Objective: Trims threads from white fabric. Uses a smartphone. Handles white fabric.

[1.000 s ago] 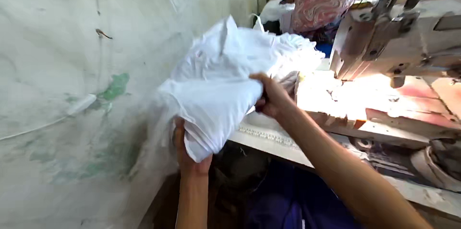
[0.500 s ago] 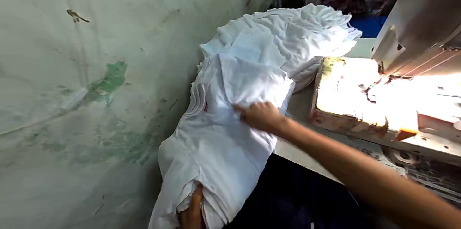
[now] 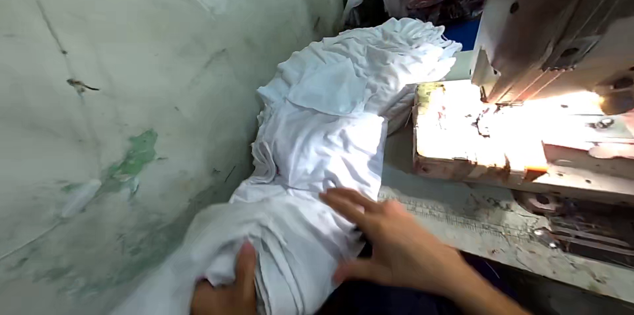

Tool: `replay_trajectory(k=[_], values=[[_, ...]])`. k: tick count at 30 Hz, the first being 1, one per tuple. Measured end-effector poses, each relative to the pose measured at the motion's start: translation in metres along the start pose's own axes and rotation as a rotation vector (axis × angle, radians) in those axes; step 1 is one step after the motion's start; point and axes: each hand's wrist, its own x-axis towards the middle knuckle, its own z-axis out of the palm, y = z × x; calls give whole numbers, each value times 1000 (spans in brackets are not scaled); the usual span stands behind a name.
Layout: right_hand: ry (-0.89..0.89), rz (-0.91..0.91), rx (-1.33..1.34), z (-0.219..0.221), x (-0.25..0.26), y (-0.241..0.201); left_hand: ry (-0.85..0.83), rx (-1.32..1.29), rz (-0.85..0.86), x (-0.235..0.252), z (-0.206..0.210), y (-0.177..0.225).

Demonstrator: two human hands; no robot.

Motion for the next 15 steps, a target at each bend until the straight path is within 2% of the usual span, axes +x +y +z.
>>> replay_trajectory(k=[1, 3, 5, 6, 7, 9, 10, 12, 15], values=[[38, -15, 55, 20, -20, -2, -47, 108, 61, 14, -1, 20], [300, 23, 151, 46, -29, 1, -155, 172, 186, 49, 12, 64], [593, 167, 329, 52, -13, 18, -322, -61, 270, 81, 46, 94], [674, 313, 451, 49, -4, 28, -446, -242, 350, 93, 70, 99], [700, 493, 551, 44, 3, 41, -560, -270, 517, 103, 94, 98], [624, 778, 658, 40, 7, 69, -600, 67, 979, 119, 151, 79], [567, 836, 658, 40, 7, 77, -595, 220, 1138, 126, 181, 63], [517, 865, 671, 39, 6, 81, -609, 367, 1260, 137, 213, 45], [571, 853, 735, 39, 6, 81, -753, 447, 1338, 149, 211, 73]])
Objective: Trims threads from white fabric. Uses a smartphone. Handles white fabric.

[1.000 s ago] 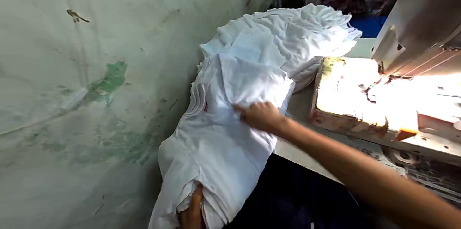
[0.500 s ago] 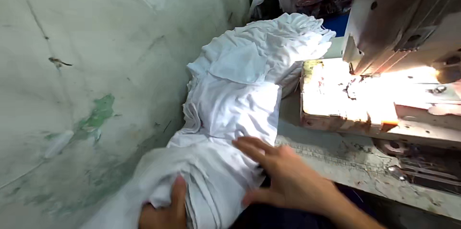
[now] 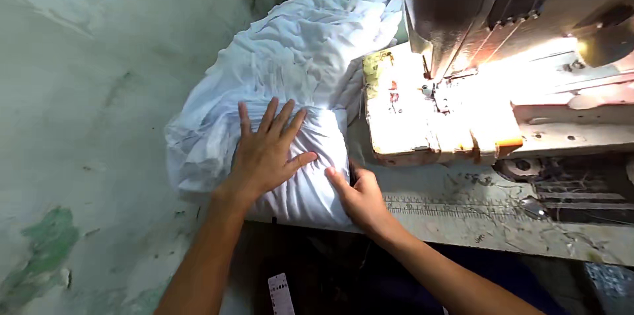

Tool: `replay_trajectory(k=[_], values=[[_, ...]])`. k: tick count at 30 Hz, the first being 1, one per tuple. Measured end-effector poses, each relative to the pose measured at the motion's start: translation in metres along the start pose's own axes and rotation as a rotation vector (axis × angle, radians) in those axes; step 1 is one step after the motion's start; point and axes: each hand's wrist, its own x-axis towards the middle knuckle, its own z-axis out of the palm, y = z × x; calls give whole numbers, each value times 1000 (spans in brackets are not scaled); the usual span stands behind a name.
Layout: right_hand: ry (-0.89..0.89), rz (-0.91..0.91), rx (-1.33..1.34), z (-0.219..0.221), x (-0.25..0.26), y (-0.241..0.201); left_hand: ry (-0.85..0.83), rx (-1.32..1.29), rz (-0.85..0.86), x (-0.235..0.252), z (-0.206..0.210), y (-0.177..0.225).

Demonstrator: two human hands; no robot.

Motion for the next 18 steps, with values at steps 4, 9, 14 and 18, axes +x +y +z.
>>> replay_trajectory(k=[4, 9, 14, 18], values=[[72, -102, 7, 3, -7, 9, -268, -48, 253, 68, -22, -14], [-19, -246, -89, -29, -58, 13, -713, 30, 349, 140, -25, 6], [-129, -140, -129, -34, -114, 20, -824, 103, 265, 123, -20, 19], [-180, -229, -233, -43, -146, 45, -699, 72, 444, 84, -19, 25]])
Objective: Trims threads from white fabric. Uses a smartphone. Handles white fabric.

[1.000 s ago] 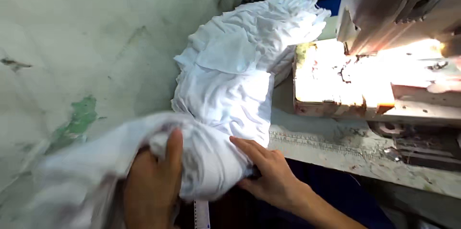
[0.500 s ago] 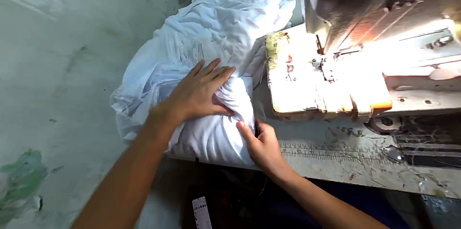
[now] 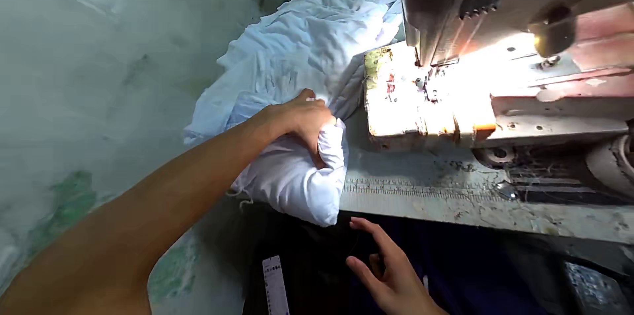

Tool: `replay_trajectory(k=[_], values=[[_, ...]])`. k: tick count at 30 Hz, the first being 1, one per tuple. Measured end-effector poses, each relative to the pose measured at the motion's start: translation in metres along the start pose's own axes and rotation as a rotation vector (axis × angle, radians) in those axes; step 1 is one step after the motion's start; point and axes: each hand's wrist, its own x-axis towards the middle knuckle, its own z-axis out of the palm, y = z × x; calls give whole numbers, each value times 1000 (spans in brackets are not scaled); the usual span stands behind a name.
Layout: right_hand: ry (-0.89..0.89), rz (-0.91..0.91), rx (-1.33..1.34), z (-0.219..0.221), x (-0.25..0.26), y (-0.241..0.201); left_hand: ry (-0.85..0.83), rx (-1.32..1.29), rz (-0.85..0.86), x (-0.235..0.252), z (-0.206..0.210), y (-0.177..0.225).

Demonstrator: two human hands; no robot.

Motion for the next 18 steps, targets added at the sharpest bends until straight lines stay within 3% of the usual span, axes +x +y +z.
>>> replay_trajectory(k=[3, 5, 7, 11, 13, 14, 16, 18], values=[[-143, 60, -95, -11, -30, 6, 30, -8, 16, -39, -1, 29], [-265, 95, -153, -17, -46, 7, 224, -8, -61, -85, -1, 40], [-263, -23, -246, -17, -53, 2, 584, -61, -244, -145, 7, 53], [29, -549, -496, -6, -24, -55, 1455, -385, -857, -231, 43, 109], [97, -718, -645, -1, 1, -99, 1913, -655, -934, -237, 54, 126], [114, -771, -715, 2, 12, -117, 2061, -795, -913, -236, 57, 130], [148, -851, -816, 9, 36, -138, 2167, -1006, -880, -225, 64, 131], [167, -894, -879, 12, 63, -136, 2120, -1228, -1009, -198, 81, 127]])
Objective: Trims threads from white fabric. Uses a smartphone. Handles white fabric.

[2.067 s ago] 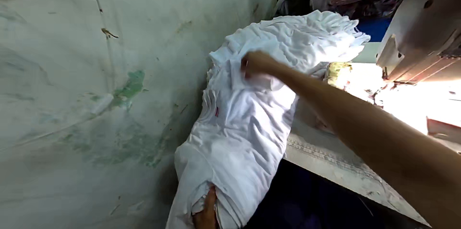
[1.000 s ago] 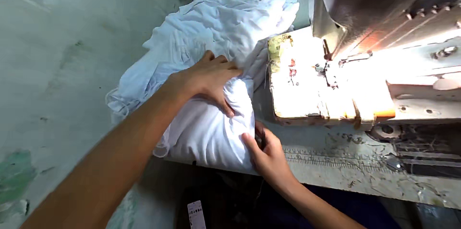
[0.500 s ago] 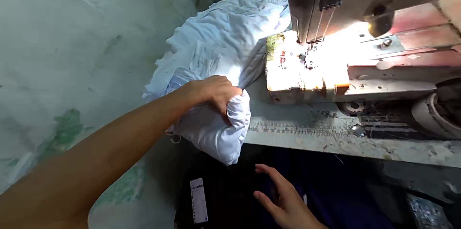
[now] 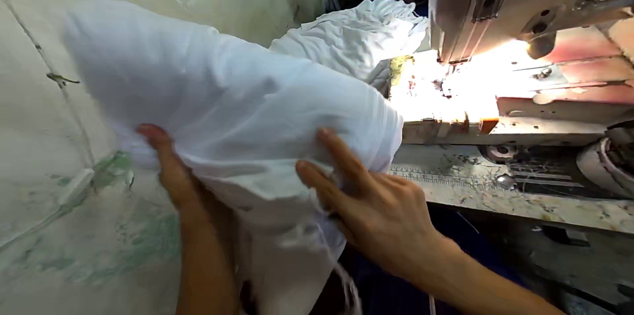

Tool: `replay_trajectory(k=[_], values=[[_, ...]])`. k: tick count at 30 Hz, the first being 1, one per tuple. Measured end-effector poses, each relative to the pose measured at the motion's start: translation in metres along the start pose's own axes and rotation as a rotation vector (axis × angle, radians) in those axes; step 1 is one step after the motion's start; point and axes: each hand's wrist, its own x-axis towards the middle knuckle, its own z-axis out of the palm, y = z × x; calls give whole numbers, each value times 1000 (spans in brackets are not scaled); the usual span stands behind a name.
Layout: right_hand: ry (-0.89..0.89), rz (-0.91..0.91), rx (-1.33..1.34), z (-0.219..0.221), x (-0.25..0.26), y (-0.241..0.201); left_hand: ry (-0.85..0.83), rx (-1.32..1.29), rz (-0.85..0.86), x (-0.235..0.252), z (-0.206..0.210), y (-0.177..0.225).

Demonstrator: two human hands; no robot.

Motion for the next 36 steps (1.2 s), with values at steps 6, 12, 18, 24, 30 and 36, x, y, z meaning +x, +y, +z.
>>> replay_trajectory(k=[6, 12, 18, 24, 30, 36], values=[[-544, 162, 346, 50, -98, 50, -175, -44, -959, -37, 34, -125], [-907, 447, 306, -13, -218, 19, -83, 91, -293, -71, -24, -121], [-499, 483, 208, -37, -156, 53, -758, 518, 955, -130, 35, -102], [-363, 223, -29, -15, -104, 87, -917, 110, 746, -173, 30, -96], [-302, 62, -14, 17, -84, 84, -805, 49, 599, -205, 20, -89], [-312, 41, 77, 23, -85, 85, -759, -51, 457, -214, 7, -79]])
